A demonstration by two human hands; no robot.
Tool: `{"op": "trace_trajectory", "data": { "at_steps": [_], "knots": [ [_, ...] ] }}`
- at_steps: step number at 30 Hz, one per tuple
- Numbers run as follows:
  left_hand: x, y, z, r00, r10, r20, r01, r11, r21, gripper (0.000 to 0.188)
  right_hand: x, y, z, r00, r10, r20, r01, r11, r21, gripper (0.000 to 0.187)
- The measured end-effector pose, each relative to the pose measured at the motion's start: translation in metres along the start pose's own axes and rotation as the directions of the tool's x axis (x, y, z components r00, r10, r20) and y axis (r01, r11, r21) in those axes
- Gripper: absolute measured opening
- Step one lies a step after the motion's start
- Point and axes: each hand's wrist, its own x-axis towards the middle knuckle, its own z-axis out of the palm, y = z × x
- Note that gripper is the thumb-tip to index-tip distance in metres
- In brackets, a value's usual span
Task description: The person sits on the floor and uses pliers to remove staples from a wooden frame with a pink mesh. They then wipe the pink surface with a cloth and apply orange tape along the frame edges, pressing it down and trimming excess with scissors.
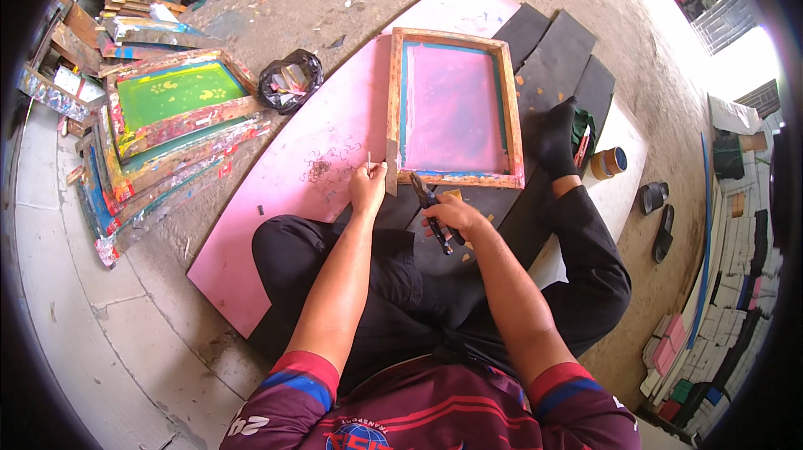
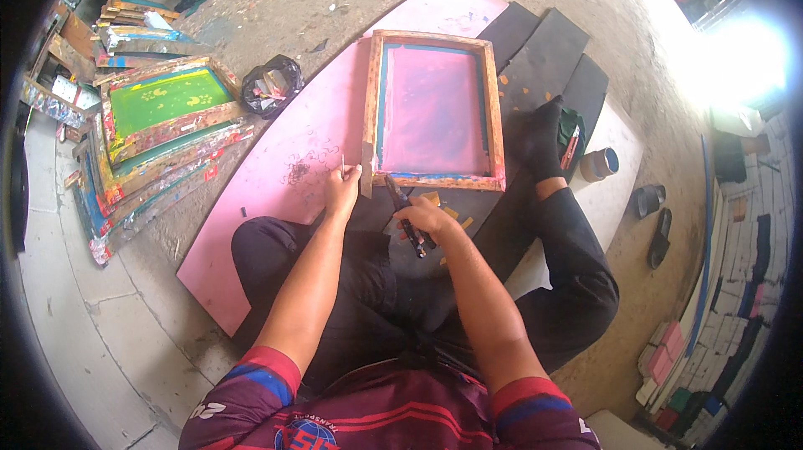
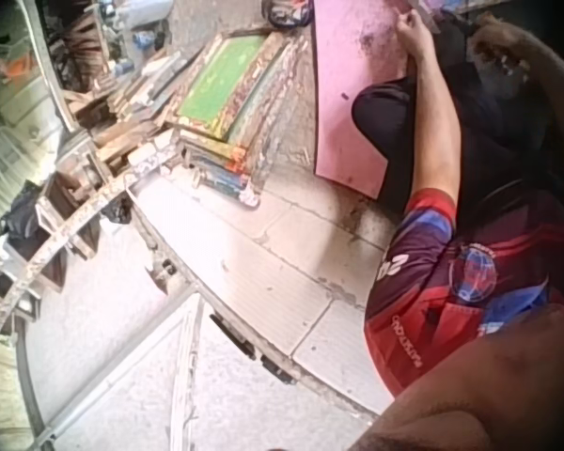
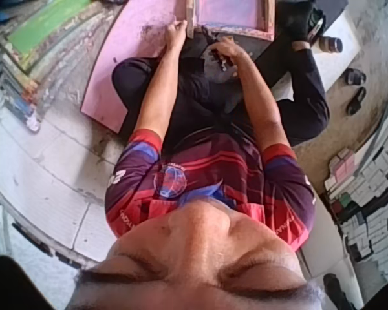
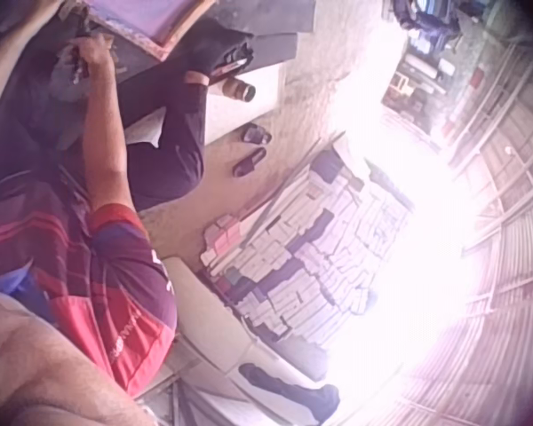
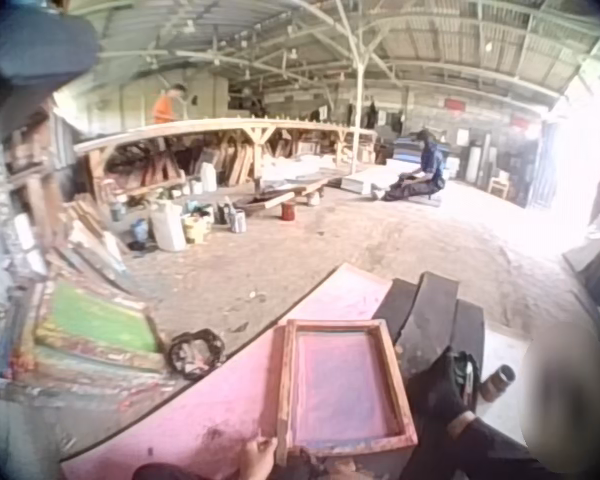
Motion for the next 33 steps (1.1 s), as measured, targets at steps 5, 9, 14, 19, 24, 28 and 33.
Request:
{"op": "trace_trajectory", "data": {
  "at_steps": [5, 9, 14, 19, 24, 28, 33],
  "knots": [
    [0.0, -0.002, 0.003, 1.0, -0.004, 0.022, 0.005, 1.0, -0.026, 0.034, 0.015, -0.008, -0.032, 0.987, 0.031, 0.158, -0.023, 0.998, -0.05, 0.039],
    [-0.003, 0.0, 0.001, 1.0, -0.001, 0.028, 0.003, 0.999, -0.049, 0.034, 0.011, -0.022, -0.051, 0.965, 0.12, 0.232, -0.087, 0.985, -0.147, 0.043],
    [-0.002, 0.001, 0.0, 1.0, 0.013, 0.021, -0.013, 1.0, -0.009, 0.032, 0.022, -0.034, -0.065, 0.952, 0.159, 0.262, -0.102, 0.971, -0.217, 0.047],
    [-0.004, 0.005, 0.0, 1.0, -0.007, 0.029, 0.008, 0.999, -0.039, 0.032, 0.027, -0.051, -0.072, 0.936, 0.248, 0.252, -0.16, 0.933, -0.322, 0.046],
    [0.0, -0.004, 0.002, 0.999, 0.023, 0.046, -0.02, 0.997, -0.069, 0.03, 0.032, -0.076, -0.08, 0.906, 0.34, 0.251, -0.203, 0.871, -0.447, 0.043],
    [-0.001, -0.002, 0.006, 0.999, 0.029, 0.037, -0.026, 0.996, -0.083, 0.029, 0.044, -0.068, -0.082, 0.927, 0.296, 0.231, -0.134, 0.835, -0.533, 0.044],
    [0.001, -0.009, 0.007, 0.998, 0.045, 0.037, -0.044, 0.998, -0.039, 0.029, 0.021, -0.034, -0.036, 0.999, -0.05, -0.002, 0.031, 0.654, -0.756, 0.047]
  ]
}}
